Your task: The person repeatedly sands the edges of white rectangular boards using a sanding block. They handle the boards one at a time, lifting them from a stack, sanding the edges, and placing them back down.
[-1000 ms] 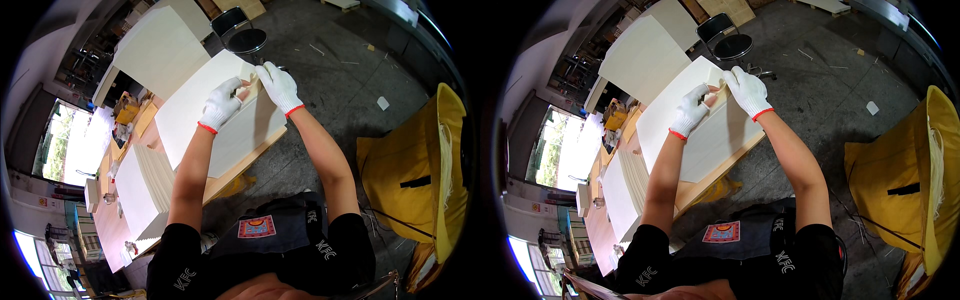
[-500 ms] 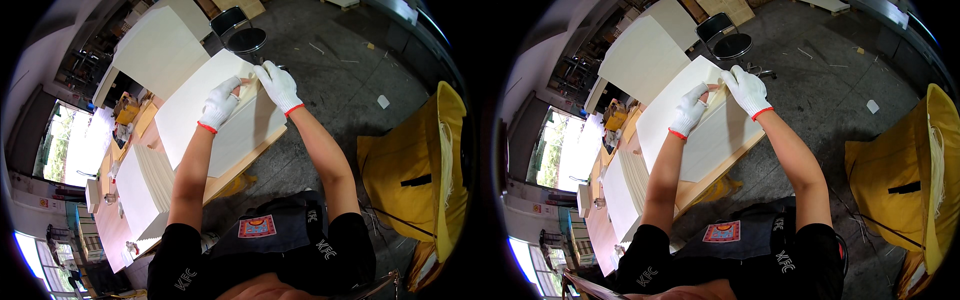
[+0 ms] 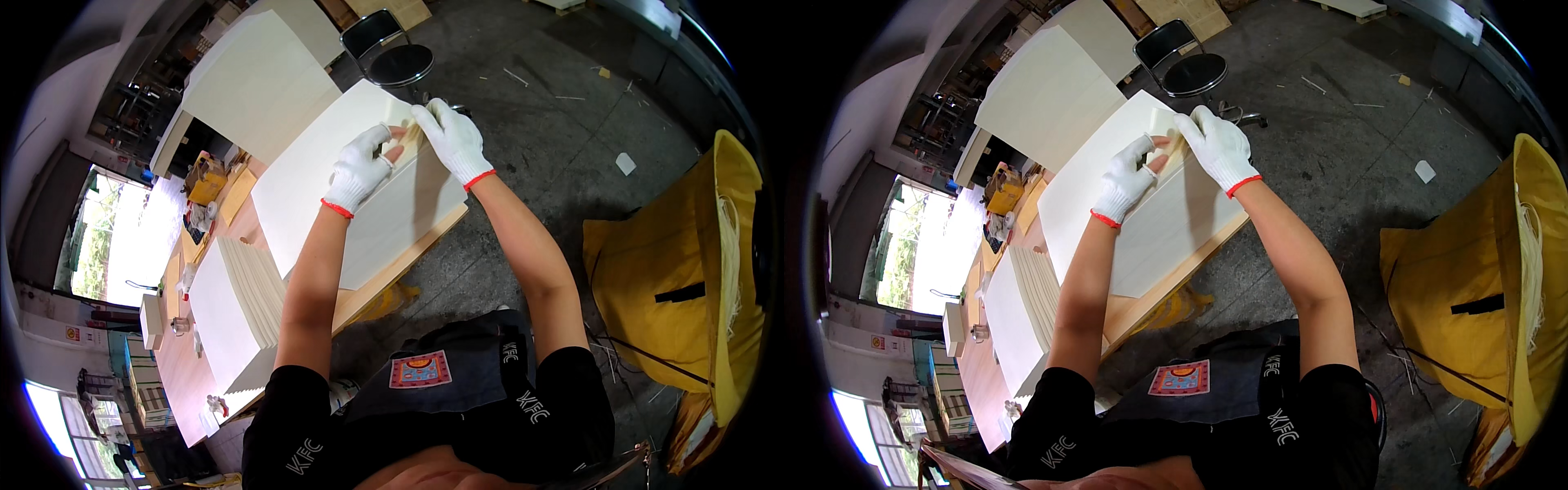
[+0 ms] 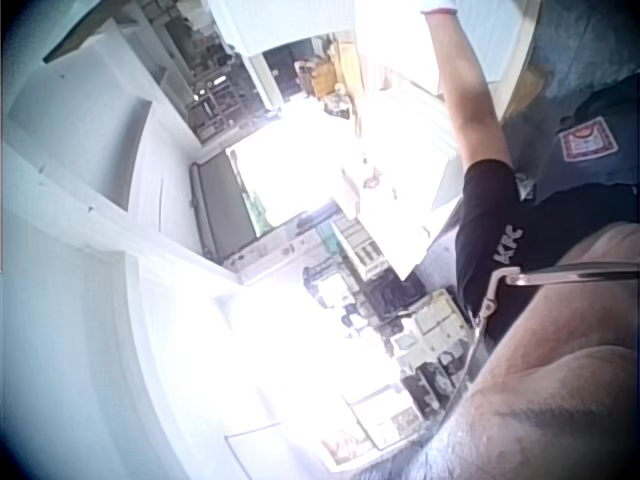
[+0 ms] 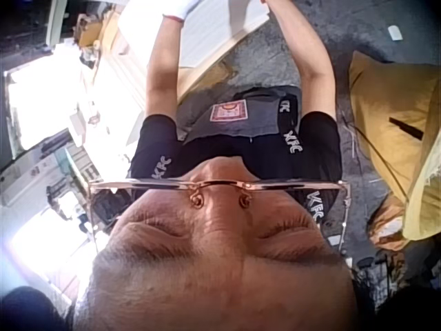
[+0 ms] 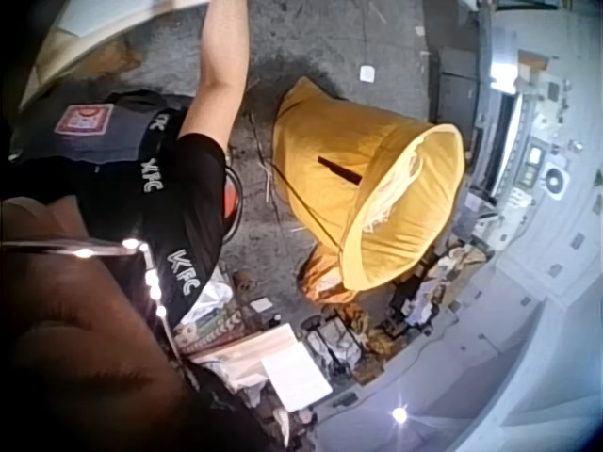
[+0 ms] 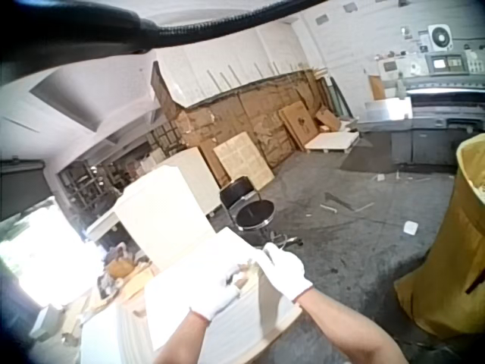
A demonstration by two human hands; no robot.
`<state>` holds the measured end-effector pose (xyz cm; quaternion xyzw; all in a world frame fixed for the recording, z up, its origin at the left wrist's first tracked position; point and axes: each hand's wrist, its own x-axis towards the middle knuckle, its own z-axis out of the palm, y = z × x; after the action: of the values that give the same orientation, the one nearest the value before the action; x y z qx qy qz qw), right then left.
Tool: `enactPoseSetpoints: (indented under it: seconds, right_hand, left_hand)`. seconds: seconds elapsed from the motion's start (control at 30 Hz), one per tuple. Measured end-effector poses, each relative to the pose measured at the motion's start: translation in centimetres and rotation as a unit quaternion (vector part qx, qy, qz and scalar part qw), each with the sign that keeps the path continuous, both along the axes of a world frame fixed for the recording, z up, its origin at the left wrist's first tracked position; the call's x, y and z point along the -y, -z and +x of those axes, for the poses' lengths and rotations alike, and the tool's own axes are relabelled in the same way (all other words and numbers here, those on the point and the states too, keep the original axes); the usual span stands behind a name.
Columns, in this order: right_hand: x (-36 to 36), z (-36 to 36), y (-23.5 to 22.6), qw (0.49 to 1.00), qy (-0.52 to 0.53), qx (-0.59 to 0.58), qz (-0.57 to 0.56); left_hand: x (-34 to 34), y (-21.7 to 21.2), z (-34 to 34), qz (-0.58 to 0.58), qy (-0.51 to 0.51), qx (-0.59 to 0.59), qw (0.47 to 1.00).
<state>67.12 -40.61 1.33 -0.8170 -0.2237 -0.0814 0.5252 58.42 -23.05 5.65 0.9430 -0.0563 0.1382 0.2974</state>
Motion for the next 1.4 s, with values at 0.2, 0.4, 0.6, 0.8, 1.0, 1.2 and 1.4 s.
enactPoseSetpoints:
  seconds: [0.2,0.4,0.6,0.8,1.0,1.2,1.4]
  right_hand:
    - [-0.2,0.3,0.4,1.0,0.018,0.011,-0.007]
    - [-0.4,0.4,0.7,0.999,0.033,0.0,-0.009]
    - [-0.3,0.3,0.6,1.0,0.021,-0.011,0.014]
    - [-0.3,0.3,0.7,1.0,0.018,0.005,0.011]
    - [-0.3,0.1,0.6,1.0,0.016,-0.007,0.013]
    - [0.3,0.6,0.8,1.0,0.01,0.005,0.025]
    - [3.5,2.2,0.7,0.953,-0.013,0.197,-0.232]
  left_hand:
    - [0.1,-0.2,0.0,-0.037,-0.002,-0.028,0.999]
    - [1.3,-1.3,-0.3,0.031,-0.026,-0.068,0.997]
    - [0.5,-0.4,0.1,0.025,-0.009,-0.027,0.999]
    - [0.2,-0.1,0.0,-0.02,-0.009,-0.025,0.999]
    - [1.2,-0.9,-0.5,0.076,-0.009,-0.005,0.997]
    - [1.1,-0.9,-0.1,0.065,-0.01,-0.021,0.998]
    - [1.0,-0.3,-0.5,-0.021,-0.019,0.027,0.999]
